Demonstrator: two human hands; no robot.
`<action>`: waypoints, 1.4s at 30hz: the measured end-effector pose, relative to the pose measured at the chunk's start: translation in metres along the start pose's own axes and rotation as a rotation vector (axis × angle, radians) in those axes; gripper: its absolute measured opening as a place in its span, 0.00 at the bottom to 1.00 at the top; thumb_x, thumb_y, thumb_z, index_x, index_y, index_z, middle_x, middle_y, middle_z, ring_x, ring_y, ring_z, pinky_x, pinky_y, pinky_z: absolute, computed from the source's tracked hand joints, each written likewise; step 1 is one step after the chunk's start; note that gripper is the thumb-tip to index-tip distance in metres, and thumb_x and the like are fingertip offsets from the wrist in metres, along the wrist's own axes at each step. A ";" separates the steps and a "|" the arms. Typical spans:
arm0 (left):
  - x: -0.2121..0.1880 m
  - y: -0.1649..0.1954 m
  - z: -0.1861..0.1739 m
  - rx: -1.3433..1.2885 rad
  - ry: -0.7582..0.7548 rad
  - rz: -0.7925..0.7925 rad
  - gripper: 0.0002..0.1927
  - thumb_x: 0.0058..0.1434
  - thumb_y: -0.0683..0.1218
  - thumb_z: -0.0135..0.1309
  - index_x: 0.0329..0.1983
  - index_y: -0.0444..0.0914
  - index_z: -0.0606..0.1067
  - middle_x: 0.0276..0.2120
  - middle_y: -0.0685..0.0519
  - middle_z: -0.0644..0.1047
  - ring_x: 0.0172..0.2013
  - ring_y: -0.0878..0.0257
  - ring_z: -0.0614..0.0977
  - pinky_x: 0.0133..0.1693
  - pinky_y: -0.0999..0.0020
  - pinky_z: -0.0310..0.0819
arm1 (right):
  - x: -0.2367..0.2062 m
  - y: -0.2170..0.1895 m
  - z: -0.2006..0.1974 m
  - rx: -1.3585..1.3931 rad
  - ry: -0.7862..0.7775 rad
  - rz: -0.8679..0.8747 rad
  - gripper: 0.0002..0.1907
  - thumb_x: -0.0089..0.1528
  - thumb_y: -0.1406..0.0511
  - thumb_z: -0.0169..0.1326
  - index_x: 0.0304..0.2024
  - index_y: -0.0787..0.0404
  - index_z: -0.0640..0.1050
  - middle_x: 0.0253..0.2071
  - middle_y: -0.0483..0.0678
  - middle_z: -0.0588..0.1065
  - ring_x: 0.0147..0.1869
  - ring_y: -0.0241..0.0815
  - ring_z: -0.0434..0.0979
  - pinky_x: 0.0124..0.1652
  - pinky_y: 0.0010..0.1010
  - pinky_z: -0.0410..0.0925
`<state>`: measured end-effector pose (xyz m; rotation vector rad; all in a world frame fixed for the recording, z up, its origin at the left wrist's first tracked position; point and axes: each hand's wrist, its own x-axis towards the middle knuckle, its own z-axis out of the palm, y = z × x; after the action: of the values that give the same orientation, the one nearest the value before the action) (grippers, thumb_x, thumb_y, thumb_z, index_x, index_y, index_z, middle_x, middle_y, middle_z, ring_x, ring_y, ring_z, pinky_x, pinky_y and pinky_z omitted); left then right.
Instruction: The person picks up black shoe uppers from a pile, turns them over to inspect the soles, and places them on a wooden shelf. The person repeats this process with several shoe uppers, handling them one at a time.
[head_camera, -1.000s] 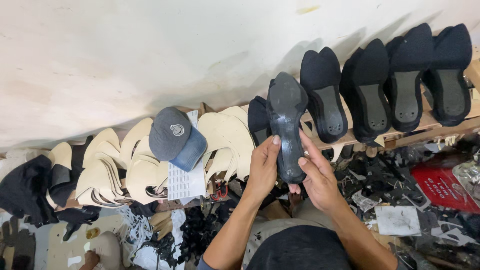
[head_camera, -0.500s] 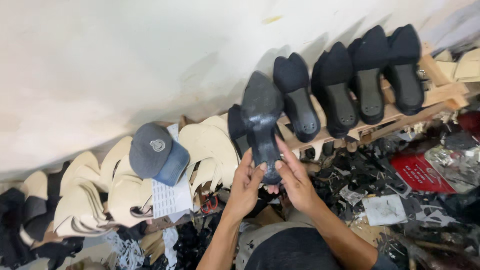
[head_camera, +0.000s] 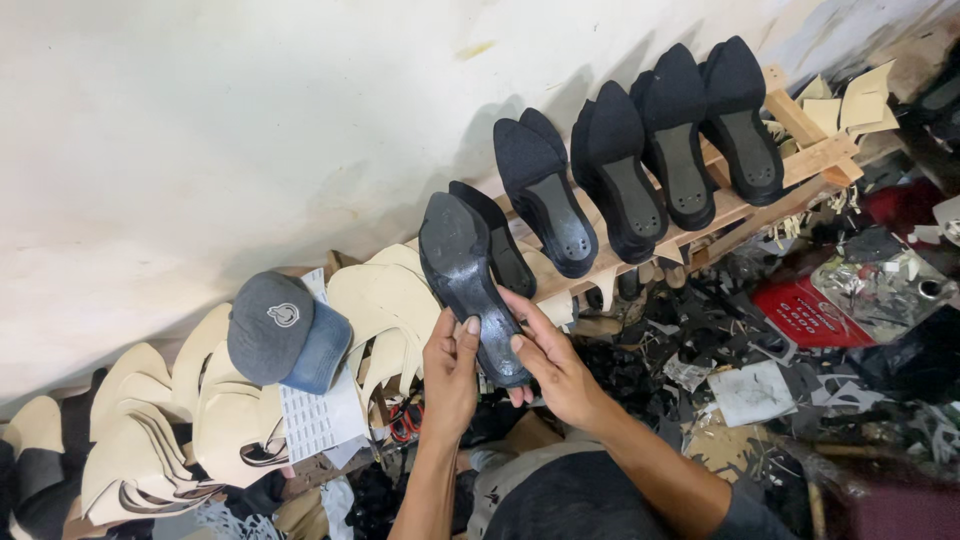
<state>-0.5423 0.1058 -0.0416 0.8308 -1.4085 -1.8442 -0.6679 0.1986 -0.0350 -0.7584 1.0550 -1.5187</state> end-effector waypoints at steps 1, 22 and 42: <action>-0.001 0.001 0.000 0.006 -0.001 -0.002 0.14 0.73 0.46 0.46 0.55 0.31 0.71 0.36 0.52 0.80 0.32 0.70 0.79 0.33 0.74 0.75 | -0.001 0.001 0.000 0.010 0.004 0.007 0.30 0.71 0.66 0.39 0.76 0.57 0.53 0.31 0.47 0.73 0.24 0.32 0.71 0.25 0.23 0.68; 0.041 -0.074 -0.053 0.096 0.276 0.021 0.21 0.74 0.50 0.43 0.65 0.34 0.70 0.52 0.45 0.78 0.46 0.63 0.81 0.49 0.70 0.78 | 0.004 0.010 -0.061 0.487 0.068 -0.173 0.38 0.70 0.59 0.47 0.78 0.70 0.54 0.60 0.57 0.72 0.51 0.46 0.75 0.47 0.38 0.70; 0.093 -0.116 -0.073 0.071 0.399 -0.175 0.29 0.60 0.40 0.62 0.62 0.23 0.68 0.42 0.44 0.80 0.40 0.59 0.80 0.42 0.66 0.76 | 0.047 -0.018 -0.301 -1.216 1.040 -0.571 0.25 0.67 0.75 0.63 0.65 0.67 0.72 0.61 0.61 0.62 0.68 0.59 0.64 0.70 0.46 0.60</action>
<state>-0.5522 0.0133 -0.1784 1.3116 -1.1804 -1.6407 -0.9526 0.2201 -0.1426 -1.1386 2.8658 -1.6622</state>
